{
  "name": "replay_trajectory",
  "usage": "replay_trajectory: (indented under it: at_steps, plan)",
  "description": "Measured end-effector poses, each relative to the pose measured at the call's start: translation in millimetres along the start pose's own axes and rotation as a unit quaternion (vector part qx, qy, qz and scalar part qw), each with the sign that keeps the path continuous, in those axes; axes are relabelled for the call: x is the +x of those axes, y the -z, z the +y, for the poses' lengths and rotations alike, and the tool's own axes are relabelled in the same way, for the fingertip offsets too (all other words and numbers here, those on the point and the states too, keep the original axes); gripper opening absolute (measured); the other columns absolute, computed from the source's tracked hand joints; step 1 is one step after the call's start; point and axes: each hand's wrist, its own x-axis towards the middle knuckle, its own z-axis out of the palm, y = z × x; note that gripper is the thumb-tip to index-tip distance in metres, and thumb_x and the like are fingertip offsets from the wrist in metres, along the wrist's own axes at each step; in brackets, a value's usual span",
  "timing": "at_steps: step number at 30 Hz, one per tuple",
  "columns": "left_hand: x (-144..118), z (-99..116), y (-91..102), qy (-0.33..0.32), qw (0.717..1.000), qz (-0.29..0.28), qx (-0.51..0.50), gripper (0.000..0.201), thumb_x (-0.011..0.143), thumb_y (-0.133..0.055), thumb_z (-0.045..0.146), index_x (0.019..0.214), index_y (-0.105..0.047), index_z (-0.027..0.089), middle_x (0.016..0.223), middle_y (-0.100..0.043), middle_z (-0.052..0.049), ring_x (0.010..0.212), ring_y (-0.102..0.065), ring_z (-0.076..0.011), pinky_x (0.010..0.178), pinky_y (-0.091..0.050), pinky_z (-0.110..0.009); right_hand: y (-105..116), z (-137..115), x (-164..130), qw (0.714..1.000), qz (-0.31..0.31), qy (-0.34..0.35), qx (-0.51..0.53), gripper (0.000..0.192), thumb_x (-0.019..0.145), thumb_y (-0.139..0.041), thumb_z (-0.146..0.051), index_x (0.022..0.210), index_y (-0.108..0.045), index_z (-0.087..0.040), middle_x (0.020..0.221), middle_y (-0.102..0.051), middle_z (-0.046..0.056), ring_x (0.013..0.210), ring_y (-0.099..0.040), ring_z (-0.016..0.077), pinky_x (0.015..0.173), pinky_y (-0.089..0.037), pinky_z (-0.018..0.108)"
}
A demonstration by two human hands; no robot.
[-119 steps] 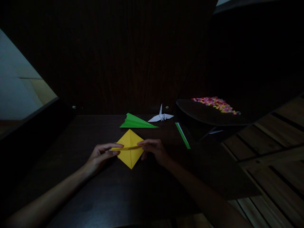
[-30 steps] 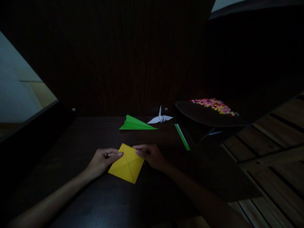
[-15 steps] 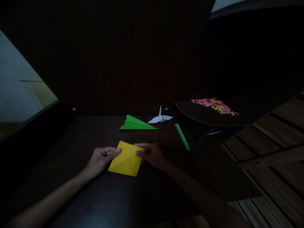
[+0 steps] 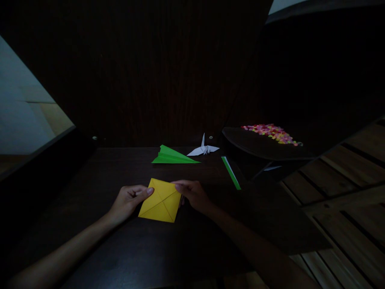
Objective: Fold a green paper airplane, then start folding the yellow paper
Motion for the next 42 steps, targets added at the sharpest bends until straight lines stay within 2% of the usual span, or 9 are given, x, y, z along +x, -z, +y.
replay_trajectory:
  at_steps: [7,9,12,15,19,24,28,34,42]
  plan:
    - [0.1,0.2,-0.7,-0.003,1.000,-0.014,-0.016,0.028,0.073,-0.074,0.043,0.073,-0.074,0.014,0.072,-0.075,-0.005,0.068,-0.069,-0.0204,0.062,-0.054,-0.026,1.3,-0.8,-0.8,1.000,-0.003,0.014,-0.001,0.051,0.085,-0.055,-0.056,0.102,-0.073,-0.011,0.066,-0.064,0.003,0.046,-0.053,0.0104,0.042,-0.042,0.021]
    - [0.4,-0.9,-1.2,-0.003,0.999,-0.012,-0.043,0.028,0.072,-0.076,0.038,0.086,-0.074,0.014,0.077,-0.075,-0.006,0.072,-0.070,-0.0201,0.066,-0.055,-0.027,2.1,-0.5,-1.0,1.000,-0.004,0.019,-0.014,0.049,0.086,-0.055,-0.054,0.101,-0.073,-0.012,0.067,-0.064,0.004,0.045,-0.052,0.0097,0.041,-0.041,0.021]
    - [1.3,-3.8,-1.5,-0.006,0.996,-0.003,-0.086,0.046,0.070,-0.079,0.031,0.111,-0.066,0.014,0.082,-0.074,-0.005,0.075,-0.070,-0.0182,0.070,-0.056,-0.028,2.3,-1.2,-1.0,0.999,0.000,0.021,-0.034,0.046,0.086,-0.055,-0.052,0.100,-0.073,-0.013,0.067,-0.065,0.003,0.045,-0.051,0.0091,0.041,-0.040,0.020]
    - [2.5,-6.7,-0.6,-0.012,0.995,-0.007,-0.102,0.057,0.070,-0.079,0.029,0.121,-0.060,0.015,0.087,-0.073,-0.005,0.073,-0.069,-0.0163,0.070,-0.056,-0.027,1.4,-3.0,-0.8,0.998,0.020,0.017,-0.057,0.044,0.084,-0.057,-0.051,0.099,-0.074,-0.013,0.063,-0.063,0.002,0.044,-0.050,0.0092,0.041,-0.040,0.020]
    - [3.1,-7.8,0.7,-0.015,0.996,-0.017,-0.087,0.046,0.071,-0.078,0.030,0.112,-0.065,0.015,0.092,-0.072,-0.006,0.071,-0.069,-0.0159,0.067,-0.056,-0.028,0.6,-4.3,-0.6,0.997,0.038,0.008,-0.065,0.041,0.080,-0.064,-0.046,0.104,-0.071,-0.014,0.060,-0.063,0.000,0.044,-0.051,0.0101,0.042,-0.040,0.021]
    - [2.2,-5.2,-0.5,-0.013,0.998,-0.010,-0.063,0.031,0.069,-0.080,0.029,0.094,-0.068,0.014,0.070,-0.070,-0.001,0.060,-0.066,-0.0127,0.059,-0.052,-0.022,1.1,-3.5,-1.1,0.996,0.047,0.027,-0.070,0.036,0.079,-0.066,-0.039,0.107,-0.069,-0.017,0.056,-0.056,-0.004,0.048,-0.043,0.0096,0.047,-0.033,0.022]
    - [1.0,-2.4,-2.3,0.017,0.996,-0.033,-0.078,0.028,0.067,-0.082,0.032,0.081,-0.066,0.013,0.068,-0.072,-0.003,0.059,-0.067,-0.0136,0.056,-0.053,-0.023,0.2,-2.7,-0.9,0.995,0.050,0.034,-0.077,0.033,0.079,-0.066,-0.037,0.105,-0.069,-0.017,0.052,-0.049,-0.006,0.048,-0.038,0.0094,0.049,-0.029,0.023]
    - [0.5,-0.4,-5.0,0.043,0.993,-0.058,-0.090,0.045,0.069,-0.080,0.036,0.106,-0.071,0.012,0.072,-0.075,-0.004,0.057,-0.068,-0.0153,0.057,-0.057,-0.026,-2.2,-4.3,2.0,0.996,0.066,0.029,-0.053,0.032,0.081,-0.062,-0.040,0.102,-0.069,-0.017,0.055,-0.051,-0.004,0.052,-0.043,0.0116,0.051,-0.031,0.023]
    - [0.2,0.5,-4.9,0.046,0.993,-0.086,-0.059,0.039,0.071,-0.077,0.041,0.097,-0.077,0.013,0.074,-0.077,-0.008,0.053,-0.068,-0.0168,0.055,-0.059,-0.028,-3.4,-6.4,2.2,0.996,0.076,0.024,-0.033,0.029,0.081,-0.059,-0.041,0.096,-0.070,-0.018,0.057,-0.053,-0.003,0.052,-0.043,0.0112,0.050,-0.031,0.023]
